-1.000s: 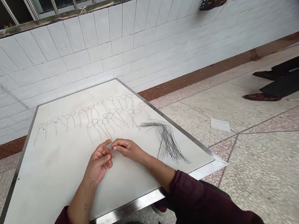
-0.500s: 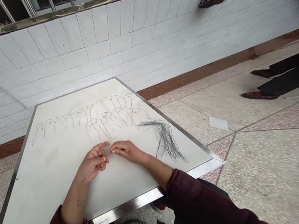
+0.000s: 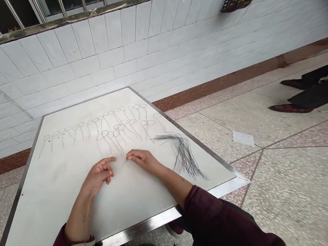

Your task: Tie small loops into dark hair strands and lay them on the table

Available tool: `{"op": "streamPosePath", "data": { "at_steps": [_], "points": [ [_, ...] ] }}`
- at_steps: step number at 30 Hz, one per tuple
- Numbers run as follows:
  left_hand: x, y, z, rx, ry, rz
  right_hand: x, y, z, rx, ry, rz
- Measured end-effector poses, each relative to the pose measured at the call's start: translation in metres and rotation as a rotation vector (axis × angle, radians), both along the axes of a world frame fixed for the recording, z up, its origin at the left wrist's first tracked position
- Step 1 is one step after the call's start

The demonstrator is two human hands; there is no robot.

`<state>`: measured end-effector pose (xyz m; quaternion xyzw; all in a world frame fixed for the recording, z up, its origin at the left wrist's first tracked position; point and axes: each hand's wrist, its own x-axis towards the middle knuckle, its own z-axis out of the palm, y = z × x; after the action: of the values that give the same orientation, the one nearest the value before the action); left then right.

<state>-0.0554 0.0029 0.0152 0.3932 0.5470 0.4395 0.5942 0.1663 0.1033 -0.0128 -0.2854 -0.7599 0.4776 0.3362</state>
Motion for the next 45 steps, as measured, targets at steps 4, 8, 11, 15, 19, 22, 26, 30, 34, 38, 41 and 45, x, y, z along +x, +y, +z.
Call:
{"op": "streamPosePath", "data": {
  "at_steps": [4,8,11,15,19,22,26,30,34,38,41,45],
  "points": [
    [-0.015,0.003,0.003,0.129,0.087,0.347,0.001,0.004,0.003,-0.056,0.044,-0.172],
    [0.0,0.006,0.003,0.245,0.161,0.329,-0.01,-0.004,-0.001,-0.115,0.019,-0.177],
    [0.019,0.006,-0.001,0.26,0.198,0.169,-0.017,-0.008,-0.004,-0.121,0.019,-0.162],
    [0.033,0.004,-0.007,0.267,0.268,0.096,-0.022,-0.011,-0.004,-0.116,0.016,-0.12],
    [0.034,0.001,-0.013,0.338,0.447,0.119,-0.025,-0.013,-0.004,-0.135,-0.021,-0.117],
    [0.033,0.001,-0.018,0.437,0.61,0.084,-0.026,-0.014,-0.004,-0.171,-0.041,-0.135],
    [0.033,0.003,-0.025,0.546,0.742,0.088,-0.027,-0.015,-0.004,-0.223,-0.049,-0.148],
    [0.032,0.005,-0.03,0.564,0.91,0.129,-0.029,-0.018,-0.003,-0.291,-0.036,-0.14],
    [0.031,0.007,-0.035,0.602,1.069,0.127,-0.03,-0.02,-0.002,-0.34,-0.05,-0.133],
    [0.031,0.008,-0.036,0.635,1.138,0.155,-0.03,-0.023,0.0,-0.335,-0.052,-0.142],
    [0.029,0.008,-0.03,0.573,1.12,0.181,-0.03,-0.023,0.001,-0.33,-0.044,-0.173],
    [0.02,0.005,-0.016,0.459,1.095,0.27,-0.027,-0.019,-0.001,-0.376,-0.032,-0.241]
  ]
}}
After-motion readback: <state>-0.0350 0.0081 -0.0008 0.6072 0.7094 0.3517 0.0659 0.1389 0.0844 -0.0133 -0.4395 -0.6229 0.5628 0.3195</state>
